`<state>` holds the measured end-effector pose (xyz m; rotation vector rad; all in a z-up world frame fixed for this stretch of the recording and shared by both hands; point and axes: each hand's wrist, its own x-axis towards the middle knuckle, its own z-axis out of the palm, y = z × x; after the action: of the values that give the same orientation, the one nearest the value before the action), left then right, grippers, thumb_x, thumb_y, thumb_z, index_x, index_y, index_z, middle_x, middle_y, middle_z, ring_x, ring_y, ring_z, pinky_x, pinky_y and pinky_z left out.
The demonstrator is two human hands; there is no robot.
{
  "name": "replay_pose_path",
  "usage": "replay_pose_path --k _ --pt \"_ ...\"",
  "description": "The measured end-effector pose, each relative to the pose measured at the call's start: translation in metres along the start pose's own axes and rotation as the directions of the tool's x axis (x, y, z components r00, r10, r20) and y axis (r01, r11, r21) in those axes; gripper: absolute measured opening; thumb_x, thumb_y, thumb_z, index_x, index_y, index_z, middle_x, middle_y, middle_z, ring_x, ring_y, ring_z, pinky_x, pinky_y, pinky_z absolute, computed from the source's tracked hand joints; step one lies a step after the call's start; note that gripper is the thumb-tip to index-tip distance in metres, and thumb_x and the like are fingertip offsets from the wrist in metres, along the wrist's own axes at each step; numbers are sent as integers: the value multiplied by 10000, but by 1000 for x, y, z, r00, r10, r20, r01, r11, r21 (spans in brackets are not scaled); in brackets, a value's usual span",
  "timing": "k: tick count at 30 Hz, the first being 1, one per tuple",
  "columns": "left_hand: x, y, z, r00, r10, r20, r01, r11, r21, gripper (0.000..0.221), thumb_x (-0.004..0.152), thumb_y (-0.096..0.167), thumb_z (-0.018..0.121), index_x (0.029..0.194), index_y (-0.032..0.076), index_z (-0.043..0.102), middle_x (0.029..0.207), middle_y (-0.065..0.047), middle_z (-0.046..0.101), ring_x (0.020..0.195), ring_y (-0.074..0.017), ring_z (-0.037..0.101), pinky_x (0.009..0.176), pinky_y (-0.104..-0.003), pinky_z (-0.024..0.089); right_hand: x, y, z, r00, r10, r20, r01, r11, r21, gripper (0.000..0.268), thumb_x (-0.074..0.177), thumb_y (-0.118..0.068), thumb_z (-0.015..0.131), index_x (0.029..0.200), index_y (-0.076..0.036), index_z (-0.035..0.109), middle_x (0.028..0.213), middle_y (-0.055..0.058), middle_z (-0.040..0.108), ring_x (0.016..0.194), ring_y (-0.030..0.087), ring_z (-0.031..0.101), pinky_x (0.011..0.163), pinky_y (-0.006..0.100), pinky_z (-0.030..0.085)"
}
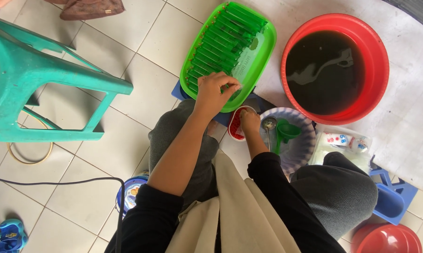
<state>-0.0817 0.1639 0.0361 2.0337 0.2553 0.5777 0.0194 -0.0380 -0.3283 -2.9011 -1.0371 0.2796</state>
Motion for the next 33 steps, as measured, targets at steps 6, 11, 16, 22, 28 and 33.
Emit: replay_pose_path --k 6,11,16,22,28,33 --pt "2 -2 4 999 -31 22 31 1000 4 48 989 191 720 987 166 761 869 -60 728 815 -242 657 957 -448 364 -12 -21 -84 996 76 40 -83 971 223 141 941 -119 663 1071 -164 633 1022 78 669 947 309 735 778 432 601" --pt "4 1 5 1000 -22 11 22 1000 -7 57 988 184 719 994 154 767 873 -82 735 813 -249 672 967 -441 380 -12 -15 -89 992 118 40 -125 957 262 60 947 -136 647 981 -158 690 979 59 618 883 311 725 733 427 606" --pt "1 -9 14 999 -8 43 6 999 41 52 993 228 722 985 195 761 858 -13 719 805 -199 656 966 -437 344 -24 -8 -99 982 176 67 -188 892 411 95 872 -158 779 950 -121 739 946 101 659 915 377 727 792 465 611" --pt "-7 -9 21 999 3 34 -4 1000 18 44 982 202 732 970 188 772 852 -49 724 787 -231 654 973 -456 359 -33 -1 -86 962 273 11 -219 745 630 167 923 -246 781 983 -89 776 950 170 676 920 411 713 764 476 595" --pt "-17 -10 21 998 -2 62 1 1000 12 52 979 198 738 937 199 769 837 -23 720 783 -207 657 987 -465 319 -29 -5 -85 919 388 -64 -240 683 690 121 912 -215 772 966 -113 809 910 156 742 891 381 729 762 457 598" --pt "-27 -11 35 984 74 165 -73 997 -12 47 953 190 752 906 186 755 801 -16 702 765 -204 647 953 -457 305 -41 -27 -130 850 514 -113 -120 399 909 94 892 -97 757 975 -54 760 851 129 768 727 187 742 620 317 574"
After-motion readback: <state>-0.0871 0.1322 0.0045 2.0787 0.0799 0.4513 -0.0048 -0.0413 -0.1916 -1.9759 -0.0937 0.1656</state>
